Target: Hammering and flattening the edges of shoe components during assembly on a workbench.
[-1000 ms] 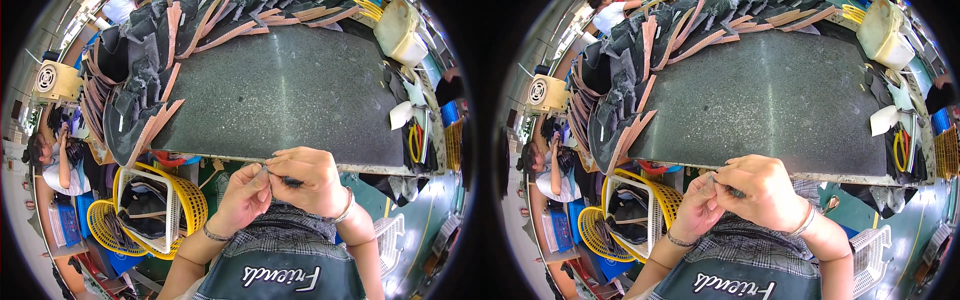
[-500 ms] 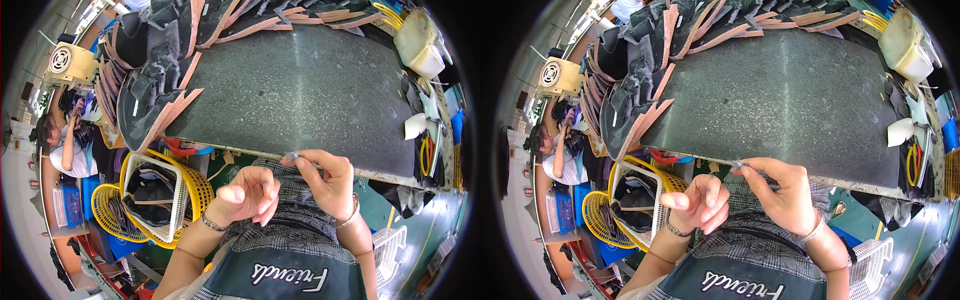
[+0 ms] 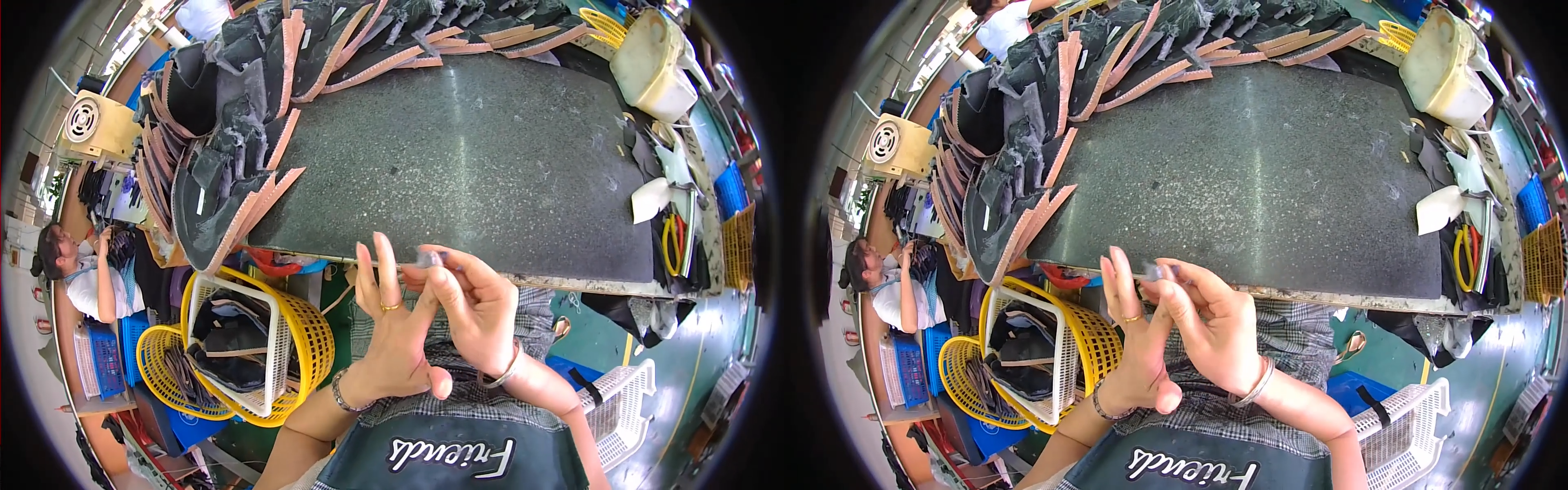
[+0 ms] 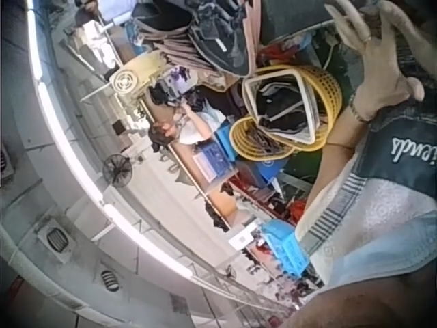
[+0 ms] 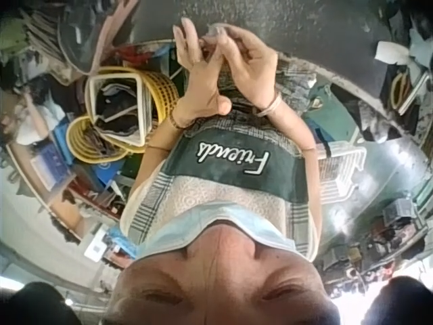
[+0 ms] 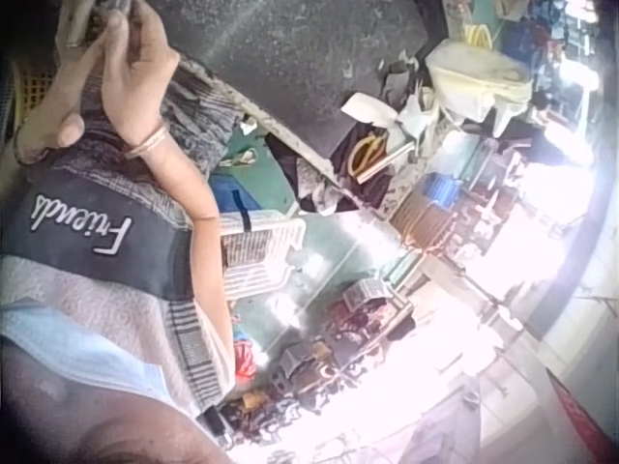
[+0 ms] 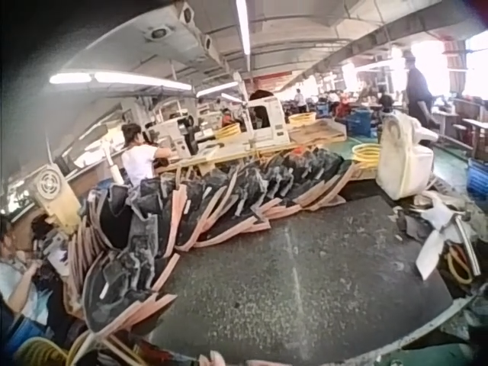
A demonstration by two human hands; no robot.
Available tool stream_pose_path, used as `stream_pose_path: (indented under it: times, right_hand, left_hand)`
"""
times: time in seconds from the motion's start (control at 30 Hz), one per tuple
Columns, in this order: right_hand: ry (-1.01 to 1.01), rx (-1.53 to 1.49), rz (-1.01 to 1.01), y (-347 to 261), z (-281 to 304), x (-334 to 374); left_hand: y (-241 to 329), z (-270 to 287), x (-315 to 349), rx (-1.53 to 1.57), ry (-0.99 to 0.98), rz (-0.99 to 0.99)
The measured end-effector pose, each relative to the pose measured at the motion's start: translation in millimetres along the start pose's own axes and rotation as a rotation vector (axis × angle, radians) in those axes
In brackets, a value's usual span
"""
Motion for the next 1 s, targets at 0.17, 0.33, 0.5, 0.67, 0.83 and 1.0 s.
stream_pose_path:
  times: [0.17,0.33,0.5,0.67,0.83,1.0]
  right_hand:
    - [0.187,-0.023,-0.084,-2,18,-8]
    - [0.174,0.015,0.038,-5,24,-10]
    - [-0.007,0.432,0.174,-19,8,-6]
    - [-0.111,0.601,0.194,-18,7,-7]
    - [-0.422,0.529,0.310,-30,-3,21]
    - [-0.422,1.208,0.309,10,32,40]
  left_hand:
    - [10,0,6,-0.017,-0.025,-0.078]
    - [0,8,-1,0.107,-0.008,-0.002]
    - [-1,9,0,-0.125,0.044,0.035]
    - [-2,5,2,-0.275,-0.043,-0.029]
    - [-21,5,17,0.043,-0.056,0.050]
    - [-34,-43,58,0.263,-0.487,-0.033]
Point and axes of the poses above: each hand's wrist, its own x-axis away from the middle knuckle, its own z-axis out of the back of the hand, y = z × x, the point moved 8 cm from there along -x, towards the middle knuckle
